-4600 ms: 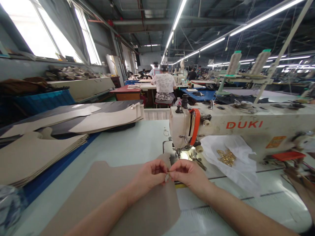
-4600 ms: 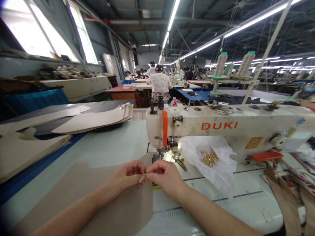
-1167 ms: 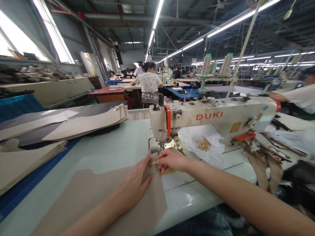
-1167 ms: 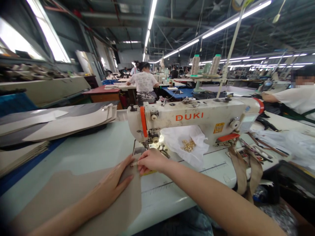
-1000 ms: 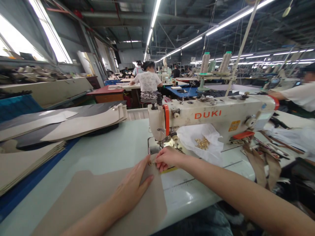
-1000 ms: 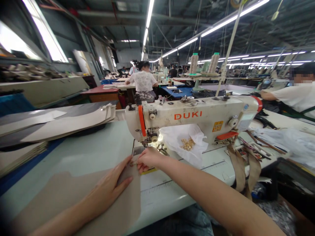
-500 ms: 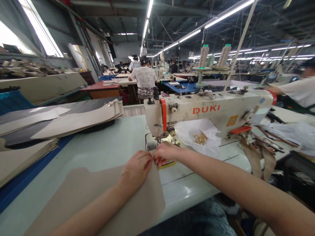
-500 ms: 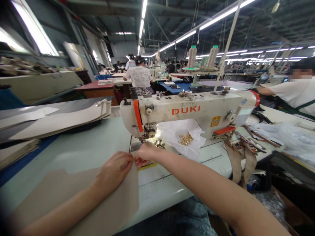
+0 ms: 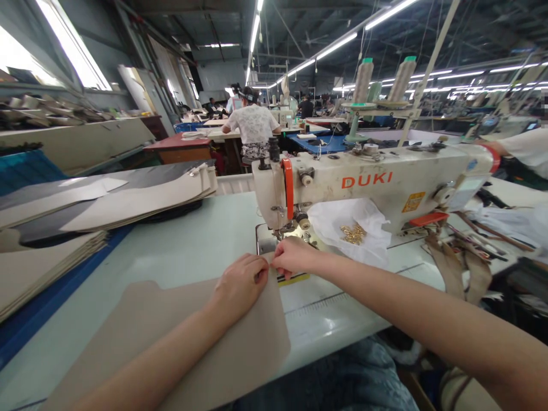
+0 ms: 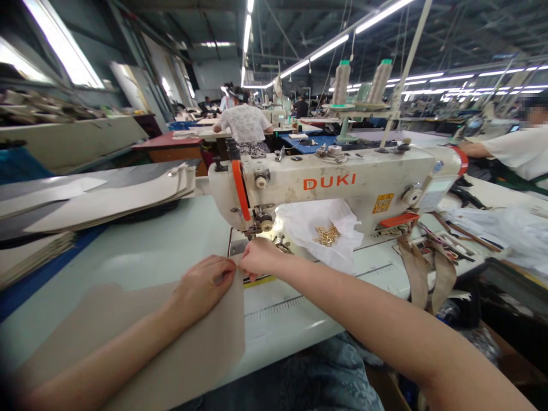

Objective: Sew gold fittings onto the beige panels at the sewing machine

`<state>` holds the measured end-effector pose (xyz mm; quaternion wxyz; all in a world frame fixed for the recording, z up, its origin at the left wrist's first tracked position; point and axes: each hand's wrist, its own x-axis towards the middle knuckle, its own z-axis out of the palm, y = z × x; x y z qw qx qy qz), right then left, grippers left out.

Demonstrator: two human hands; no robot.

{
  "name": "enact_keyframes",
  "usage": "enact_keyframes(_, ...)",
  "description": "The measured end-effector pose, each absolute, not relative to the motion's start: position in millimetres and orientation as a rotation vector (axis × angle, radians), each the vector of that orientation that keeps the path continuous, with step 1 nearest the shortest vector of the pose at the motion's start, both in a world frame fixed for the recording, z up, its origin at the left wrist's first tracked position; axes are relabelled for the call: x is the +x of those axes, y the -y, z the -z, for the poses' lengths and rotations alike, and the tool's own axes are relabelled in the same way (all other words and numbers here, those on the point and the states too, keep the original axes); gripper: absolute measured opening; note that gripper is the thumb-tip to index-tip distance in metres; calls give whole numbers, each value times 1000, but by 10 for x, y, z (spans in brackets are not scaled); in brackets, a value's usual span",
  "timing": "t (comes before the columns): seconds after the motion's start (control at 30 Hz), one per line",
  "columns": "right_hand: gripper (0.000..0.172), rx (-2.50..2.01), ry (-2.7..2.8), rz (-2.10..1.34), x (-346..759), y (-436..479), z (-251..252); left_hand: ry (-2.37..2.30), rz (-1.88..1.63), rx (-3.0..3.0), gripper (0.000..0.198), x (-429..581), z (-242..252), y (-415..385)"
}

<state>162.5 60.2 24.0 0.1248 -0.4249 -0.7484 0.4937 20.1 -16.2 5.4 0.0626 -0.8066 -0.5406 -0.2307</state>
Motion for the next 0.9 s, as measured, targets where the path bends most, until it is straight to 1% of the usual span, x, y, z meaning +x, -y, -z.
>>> enact_keyframes(0.13, 9, -1115, 2365, -1002, 1891, -417, -227, 1610, 771, -2457, 18, 201, -47, 163)
enact_keyframes(0.2, 7, -924, 2524, -803, 2062, -312, -210, 1603, 788, -2469, 18, 196, -34, 162)
enact_keyframes(0.23, 7, -712, 2690, -565, 2141, -266, -202, 1602, 794, -2470, 17, 194, -27, 162)
enact_keyframes(0.33, 17, -252, 2907, 40, 2297, -174, -195, 1597, 805, -2466, 18, 193, -10, 160)
enact_keyframes(0.4, 18, -106, 2919, 222, 2310, -158, -208, 1588, 814, -2466, 18, 194, -6, 162)
enact_keyframes(0.5, 19, 6, 2908, 317, 2229, -190, -228, 1578, 814, -2468, 18, 193, -9, 166)
enact_keyframes(0.67, 22, 97, 2868, 343, 2078, -253, -187, 1596, 767, -2481, 20, 182, -7, 167)
enact_keyframes(0.77, 20, 11, 2858, 278, 2042, -238, -131, 1604, 784, -2487, 20, 177, -7, 167)
enact_keyframes(0.9, 11, -151, 2888, 130, 2020, -209, -72, 1589, 805, -2508, 19, 166, -4, 163)
